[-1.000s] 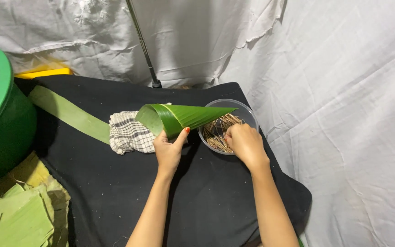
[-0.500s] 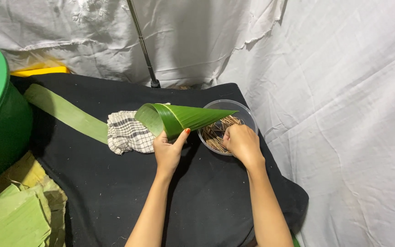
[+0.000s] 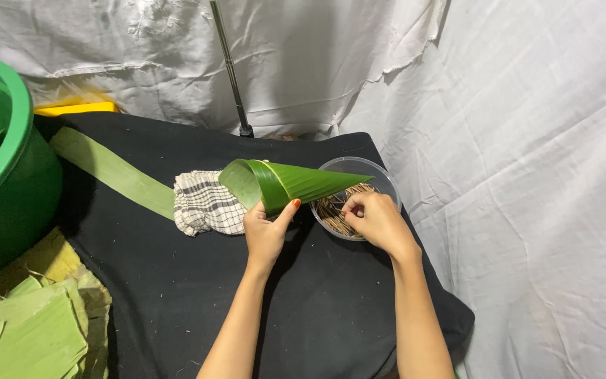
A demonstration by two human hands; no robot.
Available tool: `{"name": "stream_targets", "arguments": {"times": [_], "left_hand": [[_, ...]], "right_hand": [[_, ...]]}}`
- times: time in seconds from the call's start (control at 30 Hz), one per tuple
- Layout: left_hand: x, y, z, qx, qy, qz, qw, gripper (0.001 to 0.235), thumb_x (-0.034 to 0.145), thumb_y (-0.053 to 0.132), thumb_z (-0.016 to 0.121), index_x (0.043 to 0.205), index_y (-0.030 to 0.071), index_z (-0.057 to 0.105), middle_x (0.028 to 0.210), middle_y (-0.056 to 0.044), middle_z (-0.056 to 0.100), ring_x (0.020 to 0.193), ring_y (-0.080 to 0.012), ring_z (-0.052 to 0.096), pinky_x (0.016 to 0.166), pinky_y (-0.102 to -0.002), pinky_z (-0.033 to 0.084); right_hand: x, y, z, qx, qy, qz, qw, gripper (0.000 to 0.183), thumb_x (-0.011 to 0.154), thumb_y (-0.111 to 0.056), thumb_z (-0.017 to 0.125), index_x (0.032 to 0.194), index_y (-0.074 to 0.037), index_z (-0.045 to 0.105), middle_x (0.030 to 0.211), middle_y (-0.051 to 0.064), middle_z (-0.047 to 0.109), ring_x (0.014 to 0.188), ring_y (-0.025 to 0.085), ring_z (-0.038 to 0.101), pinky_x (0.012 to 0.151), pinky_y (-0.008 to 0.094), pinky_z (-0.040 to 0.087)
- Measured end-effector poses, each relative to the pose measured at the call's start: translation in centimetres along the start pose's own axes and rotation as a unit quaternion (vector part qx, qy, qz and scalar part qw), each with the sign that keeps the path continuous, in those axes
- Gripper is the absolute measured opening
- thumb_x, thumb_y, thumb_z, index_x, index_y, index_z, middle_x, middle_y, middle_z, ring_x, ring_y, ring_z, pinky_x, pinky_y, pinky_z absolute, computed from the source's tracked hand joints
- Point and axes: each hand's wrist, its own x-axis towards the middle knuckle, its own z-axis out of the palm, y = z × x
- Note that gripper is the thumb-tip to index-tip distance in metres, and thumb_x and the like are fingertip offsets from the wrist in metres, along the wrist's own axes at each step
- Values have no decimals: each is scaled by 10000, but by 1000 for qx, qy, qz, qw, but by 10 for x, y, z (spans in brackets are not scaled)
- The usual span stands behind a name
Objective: Wiping banana leaves with a cloth and rolling them into cones secured with small wooden sticks.
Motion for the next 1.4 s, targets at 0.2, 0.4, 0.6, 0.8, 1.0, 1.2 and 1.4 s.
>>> {"name": "stream_targets", "arguments": {"times": [0.2,0.4,0.6,0.8,1.0,1.2,1.4], "left_hand": [[0,2,0,5,3,6,1000,131,793,153,889,810,70,789,656,-46,753,655,-67,625,670,-278,549],[1,1,-1,2,0,3,1000,132,794,154,888,823,68,792,676,-45,763,668,-57,614,671,-279,552],[2,-4,0,-1,-5,4,1000,130,801,149,884,850,65,798,701,-44,772,684,-54,612,680,-278,552],[1,-2,0,-3,-7,5,1000,136,798,147,886,858,62,799,720,-45,780,696,-54,621,687,-285,558],[2,-5,0,0,-9,4,1000,133,794,135,885,860,56,800,726,-50,782,690,-55,618,676,-287,560],[1,-3,-1,-2,-10,5,1000,139,796,145,885,855,57,795,711,-53,774,686,-62,615,666,-290,557],[1,-3,0,-6,-5,2,1000,122,802,139,877,850,61,795,688,-50,765,666,-63,619,661,-283,555]], "right_hand": [[2,13,4,-98,61,-12,993,154,809,-67,668,938,-72,753,767,118,738,835,354,698,774,442,554],[11,22,14,-153,120,-44,980,60,805,-143,775,835,-192,792,763,49,648,895,293,629,813,405,500],[19,27,27,-156,55,-29,986,37,785,-214,786,803,-198,815,726,39,663,894,276,634,819,387,480],[23,42,38,-167,32,-10,985,46,766,-238,780,728,-215,792,668,13,656,886,274,641,817,385,470],[21,40,34,-157,85,-10,984,60,796,-180,748,836,-177,793,702,4,679,864,252,654,793,386,482],[14,14,24,-146,35,-22,988,135,817,-192,749,933,-149,804,798,70,734,934,320,673,826,429,508],[16,25,33,-165,7,-25,986,60,788,-162,748,797,-117,786,745,106,718,889,366,677,807,452,507]]}}
